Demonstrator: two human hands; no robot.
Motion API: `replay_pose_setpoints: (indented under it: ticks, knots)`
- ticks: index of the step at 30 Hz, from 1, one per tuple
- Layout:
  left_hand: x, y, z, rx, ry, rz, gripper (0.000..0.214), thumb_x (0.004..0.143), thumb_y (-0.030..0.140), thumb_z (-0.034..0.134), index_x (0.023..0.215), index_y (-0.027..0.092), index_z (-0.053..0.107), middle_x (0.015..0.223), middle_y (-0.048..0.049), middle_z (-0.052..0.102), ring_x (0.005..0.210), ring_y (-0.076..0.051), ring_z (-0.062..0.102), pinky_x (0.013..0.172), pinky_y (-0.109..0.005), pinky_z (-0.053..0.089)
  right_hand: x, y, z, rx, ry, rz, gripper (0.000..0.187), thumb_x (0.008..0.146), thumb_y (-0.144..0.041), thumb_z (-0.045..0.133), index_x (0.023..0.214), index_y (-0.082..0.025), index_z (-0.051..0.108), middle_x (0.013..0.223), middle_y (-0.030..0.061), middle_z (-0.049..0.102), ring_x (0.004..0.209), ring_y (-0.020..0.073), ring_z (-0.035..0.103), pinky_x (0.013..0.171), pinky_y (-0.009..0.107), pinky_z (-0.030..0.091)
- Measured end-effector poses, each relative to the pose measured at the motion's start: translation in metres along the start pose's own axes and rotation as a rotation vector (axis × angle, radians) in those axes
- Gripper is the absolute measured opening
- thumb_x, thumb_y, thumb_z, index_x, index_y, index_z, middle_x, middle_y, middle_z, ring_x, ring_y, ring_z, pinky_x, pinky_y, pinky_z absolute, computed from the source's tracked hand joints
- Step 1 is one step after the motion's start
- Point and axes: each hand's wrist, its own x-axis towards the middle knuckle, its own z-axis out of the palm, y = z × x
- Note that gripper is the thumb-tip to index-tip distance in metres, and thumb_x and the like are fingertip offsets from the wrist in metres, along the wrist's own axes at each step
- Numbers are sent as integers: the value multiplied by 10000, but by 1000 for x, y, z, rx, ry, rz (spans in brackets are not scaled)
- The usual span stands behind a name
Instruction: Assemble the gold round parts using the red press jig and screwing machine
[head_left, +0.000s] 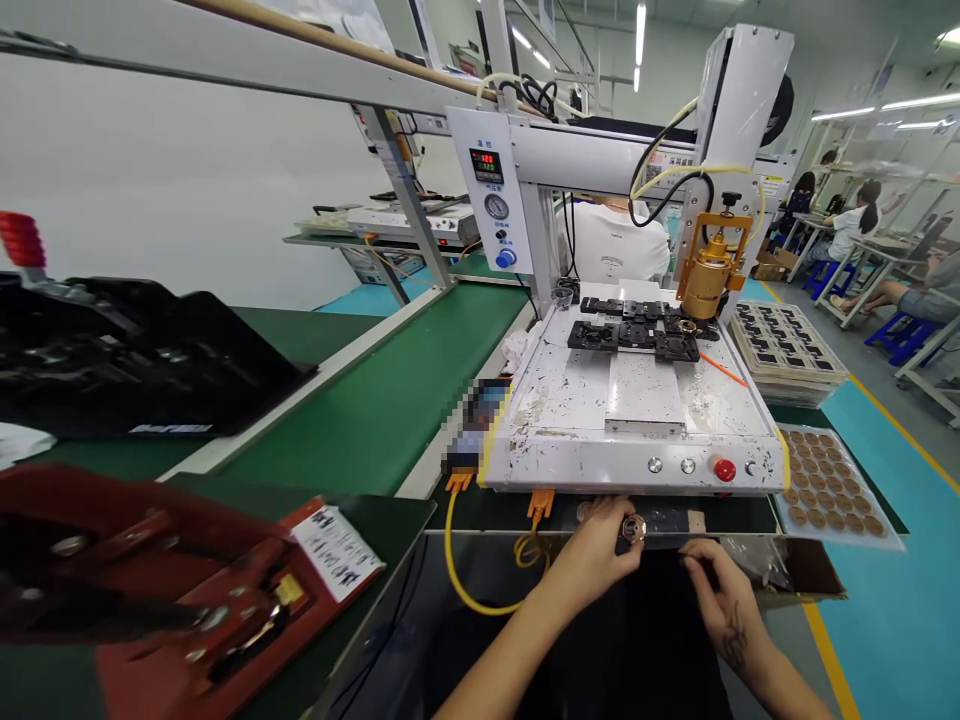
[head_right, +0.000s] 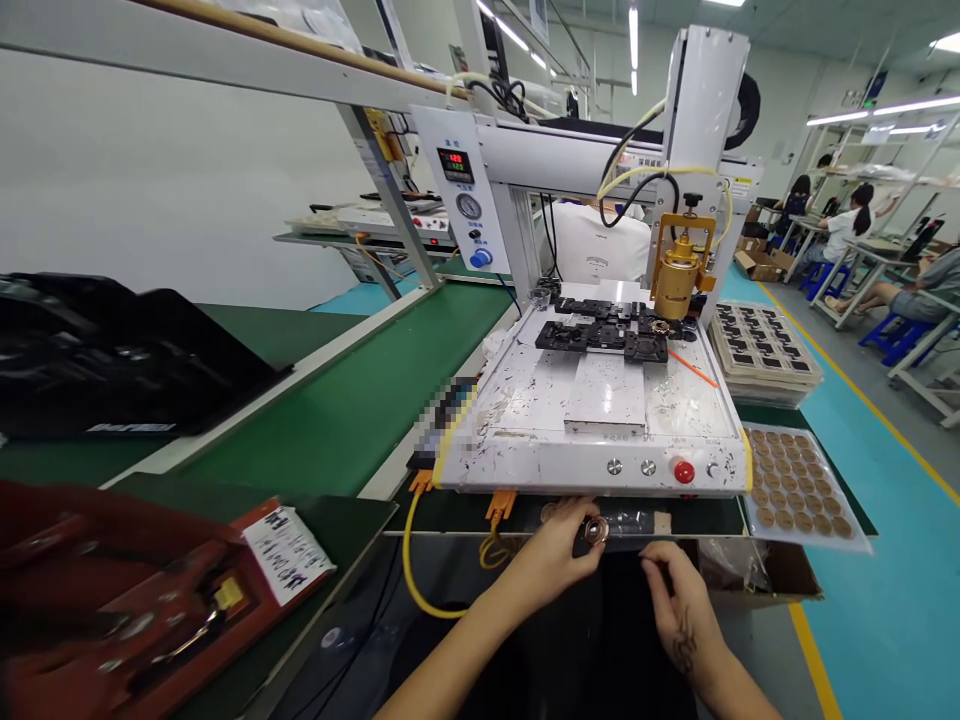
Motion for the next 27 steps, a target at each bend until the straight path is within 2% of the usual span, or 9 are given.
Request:
replay_pose_setpoints:
  ticks: [2,5,7,10,12,14,17,20,27]
  knots:
    - [-1,3,1,3,24,1,181,824,112,657,973,215,644,1073,-88,734,1049,-300,686,951,-446,551,9,-6,-7,92,16,223,223,1068,-425,575,1054,-223,669,933,74,738,833,231,729,777,334,607]
    - [-13,10,-1,-79,102,-1,269,837,106,656,1080,221,665,1218,-101,736,1176,-308,674,1057,-468,520,23,-25,-18,221,36,359,360,1027,-554,606,1086,-208,686,840,43,695,710,203,658,694,314,574]
    - [-25,18,-4,-250,143,-64,317,859,137,675,1161,233,662,1158,-77,758,1092,-278,718,1028,-442,550,31,-43,-25,255,33,367,409,998,-587,636,1122,-207,720,867,52,701,707,202,633,682,315,560]
    - [-41,30,-8,-692,138,-254,342,858,220,757,1175,225,632,998,-37,747,864,-216,753,824,-358,626,43,-73,-30,234,-36,298,387,996,-565,651,1138,-228,779,947,60,701,727,192,624,698,318,544]
    - [-48,38,-13,-974,132,-374,428,811,278,851,1161,210,614,992,-36,740,799,-203,762,727,-321,636,49,-89,-29,243,-90,251,361,1002,-541,656,1147,-244,801,945,50,685,718,179,620,696,314,536]
    - [-55,44,-18,-1136,138,-463,530,756,304,932,1168,191,619,1002,-50,759,800,-211,783,725,-312,641,53,-99,-24,299,-123,270,376,976,-554,694,1144,-238,811,901,42,686,683,170,612,665,313,533]
    - [-65,53,-29,-1232,157,-552,598,724,288,987,1204,160,655,1093,-115,805,964,-257,809,863,-326,642,59,-103,-14,429,-164,384,464,878,-625,784,1050,-194,806,810,41,710,600,159,582,571,307,514]
    - [-75,62,-39,-1311,179,-612,610,756,339,977,1255,137,690,1199,-170,808,1076,-290,797,956,-360,631,62,-103,-8,512,-232,466,491,814,-648,838,927,-175,772,696,20,690,548,148,554,529,297,492]
    - [-88,73,-46,-1399,260,-605,568,836,466,903,1270,132,755,1222,-173,814,1132,-349,783,1026,-451,621,58,-103,-11,585,-354,510,384,914,-555,801,910,-189,687,623,-25,644,545,123,567,566,259,468]
